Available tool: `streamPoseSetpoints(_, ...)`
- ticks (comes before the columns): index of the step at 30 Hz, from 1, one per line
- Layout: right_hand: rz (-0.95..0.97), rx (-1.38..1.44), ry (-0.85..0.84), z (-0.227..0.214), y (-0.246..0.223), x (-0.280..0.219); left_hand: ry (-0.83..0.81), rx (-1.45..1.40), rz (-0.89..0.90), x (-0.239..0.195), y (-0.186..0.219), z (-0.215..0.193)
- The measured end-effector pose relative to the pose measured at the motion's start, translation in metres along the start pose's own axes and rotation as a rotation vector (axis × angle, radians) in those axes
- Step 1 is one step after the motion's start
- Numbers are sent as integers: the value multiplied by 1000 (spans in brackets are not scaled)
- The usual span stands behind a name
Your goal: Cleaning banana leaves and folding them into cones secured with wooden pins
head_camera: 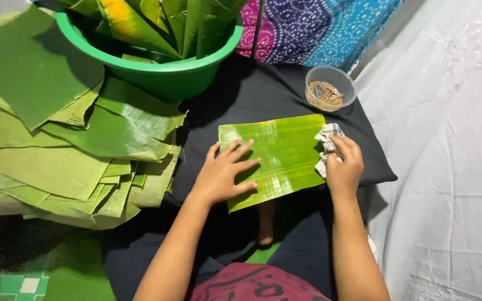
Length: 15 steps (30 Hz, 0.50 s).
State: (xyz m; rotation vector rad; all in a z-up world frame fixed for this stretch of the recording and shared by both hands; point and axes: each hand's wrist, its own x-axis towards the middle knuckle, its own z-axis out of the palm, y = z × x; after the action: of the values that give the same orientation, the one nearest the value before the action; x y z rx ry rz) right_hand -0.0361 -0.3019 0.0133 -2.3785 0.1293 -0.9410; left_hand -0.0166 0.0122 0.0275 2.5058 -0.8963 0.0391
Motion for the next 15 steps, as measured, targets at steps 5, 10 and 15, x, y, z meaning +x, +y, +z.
streamPoseSetpoints(5, -80, 14, 127, -11, -14, -15, -114, 79, -42, 4, 9, -6)
streamPoseSetpoints(10, -168, 112, 96, -4, -39, -25, -99, 125, -164, 9, 5, 11)
streamPoseSetpoints(15, -258, 410, -260, 37, -109, -59, 284, 124, -344, 9, -16, 37)
